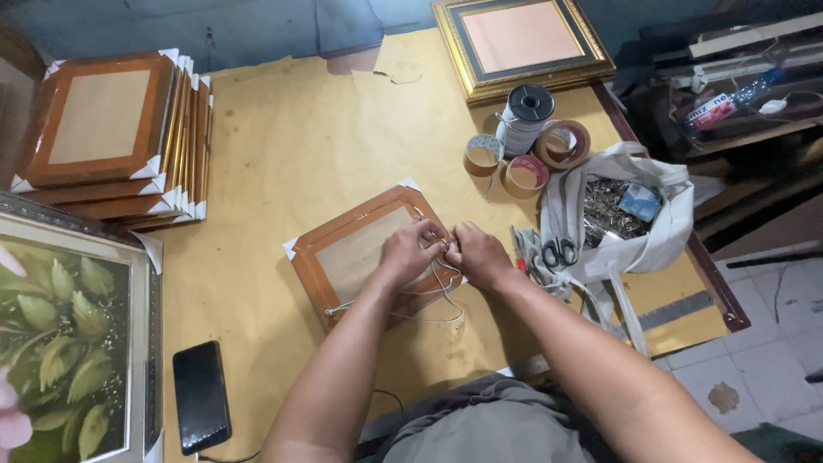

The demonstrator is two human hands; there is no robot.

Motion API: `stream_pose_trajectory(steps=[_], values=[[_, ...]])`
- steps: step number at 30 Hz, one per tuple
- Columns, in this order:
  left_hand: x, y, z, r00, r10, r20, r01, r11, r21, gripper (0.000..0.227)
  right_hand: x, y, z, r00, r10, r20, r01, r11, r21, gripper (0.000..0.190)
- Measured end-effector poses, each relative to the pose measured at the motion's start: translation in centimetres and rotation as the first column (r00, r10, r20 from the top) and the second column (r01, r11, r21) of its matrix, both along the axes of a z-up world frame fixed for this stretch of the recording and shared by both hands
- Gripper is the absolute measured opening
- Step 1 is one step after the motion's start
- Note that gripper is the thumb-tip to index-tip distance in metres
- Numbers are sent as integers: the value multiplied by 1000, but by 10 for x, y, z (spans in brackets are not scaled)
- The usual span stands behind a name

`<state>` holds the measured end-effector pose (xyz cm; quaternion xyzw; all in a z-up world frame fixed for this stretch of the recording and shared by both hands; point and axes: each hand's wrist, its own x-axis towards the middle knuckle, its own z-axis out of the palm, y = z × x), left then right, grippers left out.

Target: Attaching a hanging wire to the back of a picture frame by threading it through eyelets and twisting the ends.

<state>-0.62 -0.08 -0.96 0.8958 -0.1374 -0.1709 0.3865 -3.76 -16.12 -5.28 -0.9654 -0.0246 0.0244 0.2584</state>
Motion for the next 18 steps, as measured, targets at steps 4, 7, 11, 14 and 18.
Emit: stream_pose_trajectory(steps=[4,7,11,14,18], values=[[3,-2,-11,999,-27,47,24,998,52,14,-8,2,18,999,-44,17,43,998,46,15],[6,-3,-22,998,-16,64,12,997,76,13,-14,3,29,997,-36,66,26,990,137,13],[5,-5,-18,996,-15,84,8,996,91,11,-15,2,28,992,-97,85,70,959,276,12],[5,-6,-19,996,-5,89,-4,996,93,9,-14,1,25,987,-122,102,86,950,300,7],[5,-7,-21,997,19,81,-27,995,99,9,-6,2,14,989,-105,106,90,986,143,15]])
